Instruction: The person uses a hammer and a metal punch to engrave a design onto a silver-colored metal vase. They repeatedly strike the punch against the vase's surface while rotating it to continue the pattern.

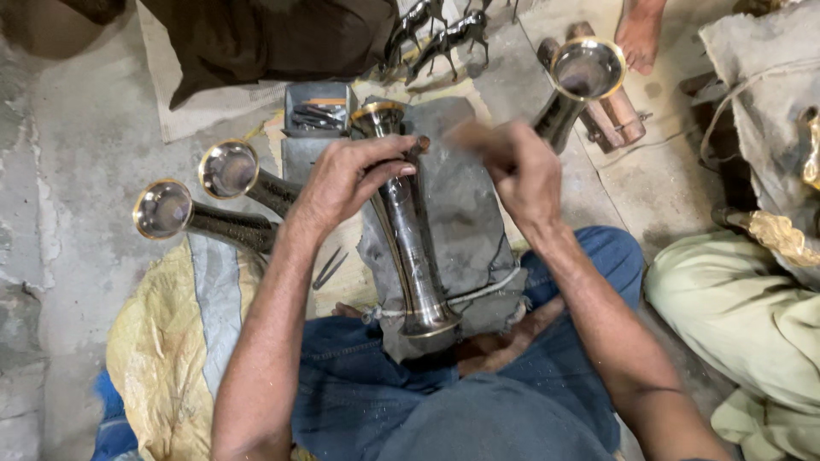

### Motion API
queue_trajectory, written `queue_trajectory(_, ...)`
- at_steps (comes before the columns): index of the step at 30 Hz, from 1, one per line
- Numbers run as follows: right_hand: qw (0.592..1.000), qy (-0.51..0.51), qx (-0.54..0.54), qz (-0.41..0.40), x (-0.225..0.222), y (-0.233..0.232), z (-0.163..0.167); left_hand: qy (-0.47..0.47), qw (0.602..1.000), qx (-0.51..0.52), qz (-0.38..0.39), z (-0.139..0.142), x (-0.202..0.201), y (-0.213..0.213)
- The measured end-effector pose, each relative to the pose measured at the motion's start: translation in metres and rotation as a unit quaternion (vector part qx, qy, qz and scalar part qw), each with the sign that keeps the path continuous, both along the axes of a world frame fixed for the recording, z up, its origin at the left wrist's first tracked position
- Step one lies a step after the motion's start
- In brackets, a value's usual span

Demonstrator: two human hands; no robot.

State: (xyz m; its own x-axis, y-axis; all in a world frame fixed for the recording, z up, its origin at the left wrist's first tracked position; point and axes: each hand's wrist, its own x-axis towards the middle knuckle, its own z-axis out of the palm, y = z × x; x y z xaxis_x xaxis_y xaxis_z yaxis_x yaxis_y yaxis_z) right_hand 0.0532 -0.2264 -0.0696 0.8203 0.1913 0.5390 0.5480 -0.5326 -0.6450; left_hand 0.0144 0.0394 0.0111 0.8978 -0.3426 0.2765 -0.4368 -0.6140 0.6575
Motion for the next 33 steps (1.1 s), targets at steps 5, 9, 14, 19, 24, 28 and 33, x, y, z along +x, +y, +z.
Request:
queue_trajectory(5,0.989,-0.069,-0.128,0.028,0.023,0.004,0.025,0.002,0.999,-0.031,0.045,-0.006,-0.001,0.000)
queue_trajectory(9,0.981,-0.090,-0.168,0.038,0.039,0.003,0.047,0.007,0.997,-0.035,0.069,-0.010,-0.004,0.001)
queue_trajectory(14,0.981,-0.084,-0.133,0.117,0.042,0.012,0.066,0.014,0.992,-0.055,0.113,-0.027,-0.006,0.005)
queue_trajectory(19,0.963,-0.083,-0.211,0.146,0.055,0.023,0.084,0.047,0.971,-0.140,0.187,-0.044,-0.010,0.002)
queue_trajectory(24,0.936,-0.103,-0.288,0.175,0.071,0.045,0.094,0.011,0.948,-0.202,0.248,-0.049,-0.019,-0.007)
queue_trajectory(28,0.919,-0.139,-0.320,0.186,0.087,0.063,0.102,-0.022,0.922,-0.278,0.268,-0.053,-0.025,-0.015)
queue_trajectory(33,0.892,-0.213,-0.333,0.217,0.099,0.086,0.110,-0.020,0.886,-0.333,0.323,-0.062,-0.030,-0.023)
